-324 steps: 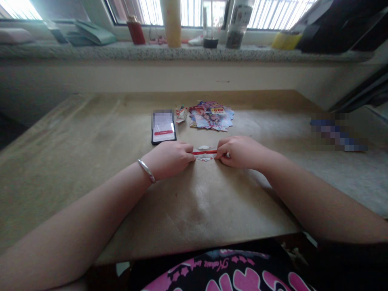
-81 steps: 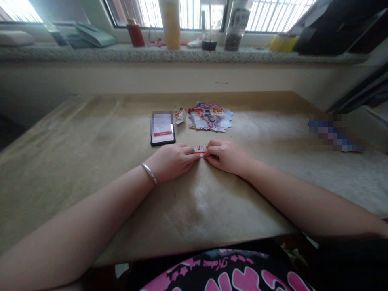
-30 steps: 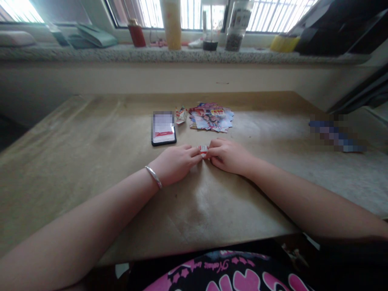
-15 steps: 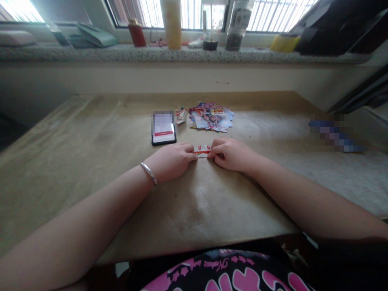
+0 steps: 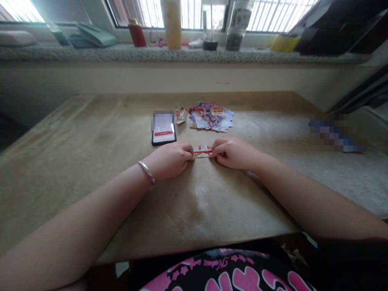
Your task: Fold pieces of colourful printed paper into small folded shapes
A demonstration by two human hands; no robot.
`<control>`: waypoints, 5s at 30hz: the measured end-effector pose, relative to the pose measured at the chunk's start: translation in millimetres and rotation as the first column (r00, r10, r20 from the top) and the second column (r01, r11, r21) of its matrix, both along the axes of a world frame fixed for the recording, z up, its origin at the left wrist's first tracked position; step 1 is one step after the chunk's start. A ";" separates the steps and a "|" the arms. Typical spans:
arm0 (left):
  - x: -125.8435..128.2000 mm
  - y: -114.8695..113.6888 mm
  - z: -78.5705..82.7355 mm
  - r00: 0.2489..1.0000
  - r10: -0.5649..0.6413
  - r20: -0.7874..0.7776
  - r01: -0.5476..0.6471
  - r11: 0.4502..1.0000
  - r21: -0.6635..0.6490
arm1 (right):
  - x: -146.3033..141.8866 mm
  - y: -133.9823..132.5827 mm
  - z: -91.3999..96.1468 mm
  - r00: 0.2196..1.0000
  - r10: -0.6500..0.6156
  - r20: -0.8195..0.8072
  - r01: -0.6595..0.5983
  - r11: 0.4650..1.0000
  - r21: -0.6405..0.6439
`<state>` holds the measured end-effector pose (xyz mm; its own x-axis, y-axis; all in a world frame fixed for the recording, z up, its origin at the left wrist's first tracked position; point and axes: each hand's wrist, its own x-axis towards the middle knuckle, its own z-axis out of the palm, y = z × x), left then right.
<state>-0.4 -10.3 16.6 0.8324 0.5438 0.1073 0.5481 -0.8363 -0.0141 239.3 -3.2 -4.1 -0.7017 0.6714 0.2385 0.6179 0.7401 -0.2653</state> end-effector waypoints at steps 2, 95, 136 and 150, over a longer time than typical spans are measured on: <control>0.6 -0.8 0.0 1.000 0.004 -0.021 -0.003 1.000 0.019 | 0.1 -0.5 1.5 1.000 -0.013 0.018 0.013 1.000 0.000; 5.9 0.9 -19.4 0.962 0.003 0.274 0.020 0.997 -0.081 | -5.7 0.4 -7.0 0.994 0.095 -0.055 -0.090 0.992 0.091; 4.3 2.2 -21.3 0.986 -0.068 0.152 0.044 0.987 0.153 | -18.0 -9.8 -3.0 0.989 0.060 0.138 -0.096 0.960 0.264; 1.6 2.6 -20.0 0.987 -0.011 0.162 -0.005 0.995 0.097 | -19.9 -8.9 -3.6 0.994 -0.096 -0.047 0.097 0.995 0.023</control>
